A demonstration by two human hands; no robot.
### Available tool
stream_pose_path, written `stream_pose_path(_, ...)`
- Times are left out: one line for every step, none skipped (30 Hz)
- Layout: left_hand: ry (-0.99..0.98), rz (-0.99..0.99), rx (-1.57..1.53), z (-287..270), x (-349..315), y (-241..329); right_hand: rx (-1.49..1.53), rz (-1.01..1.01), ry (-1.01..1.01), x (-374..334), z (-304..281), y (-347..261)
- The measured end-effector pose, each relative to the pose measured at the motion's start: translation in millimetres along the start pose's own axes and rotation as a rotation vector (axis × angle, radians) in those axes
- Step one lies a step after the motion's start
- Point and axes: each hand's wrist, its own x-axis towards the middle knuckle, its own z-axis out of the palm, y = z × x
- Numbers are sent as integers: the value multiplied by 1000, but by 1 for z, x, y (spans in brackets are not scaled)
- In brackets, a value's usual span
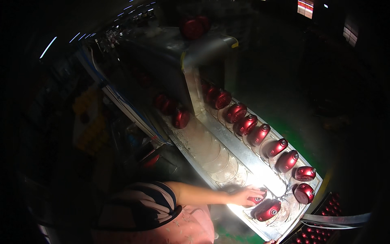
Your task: The person repeatedly picks up red plastic containers from a pallet and places them onto a conveyor belt. The containers are handled one at a time and arranged in rows on the belt.
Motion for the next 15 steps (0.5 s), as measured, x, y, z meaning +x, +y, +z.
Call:
stream_pose_path(0, -64, -4, 4, -3, 6, 15, 26, 20, -2, -15, 9)
stream_pose_path(110, -15, 10, 7, -7, 13, 31, 45, 33, -3, -28, 17)
stream_pose_path(155, 7, 7, 11, -10, 19, 42, 58, 40, -3, -42, 22)
stream_pose_path(122, -109, 54, 13, -13, 25, 67, 62, 44, 0, -50, 25)
stream_pose_path(102, -120, 67, 19, -18, 32, 99, 53, 28, -4, -62, 25)
stream_pose_path(123, -161, 86, 18, -20, 37, 147, 42, -9, -3, -64, 24)
stream_pose_path(0, -190, 22, 20, -30, 46, 129, 82, 67, -14, -69, 16)
stream_pose_path(-132, -169, -78, 17, -35, 52, 94, 218, 97, -21, -66, 8)
stream_pose_path(-226, -334, -223, 15, -43, 59, 116, 160, 80, -30, -60, 0)
stream_pose_path(-351, -339, -84, 9, -45, 63, 134, 144, 44, -42, -54, -9)
stream_pose_path(-466, -386, -80, 6, -46, 66, 185, 205, 99, -45, -42, -16)
stream_pose_path(-626, -440, -82, 4, -43, 67, 254, 84, 119, -51, -36, -22)
stream_pose_path(-645, -473, -106, 1, -37, 65, 240, 36, 99, -52, -23, -26)
stream_pose_path(-704, -595, -44, 2, -30, 63, 220, 60, 108, -53, -17, -29)
stream_pose_path(-808, -529, -50, 3, -18, 57, 228, 62, 153, -52, -10, -31)
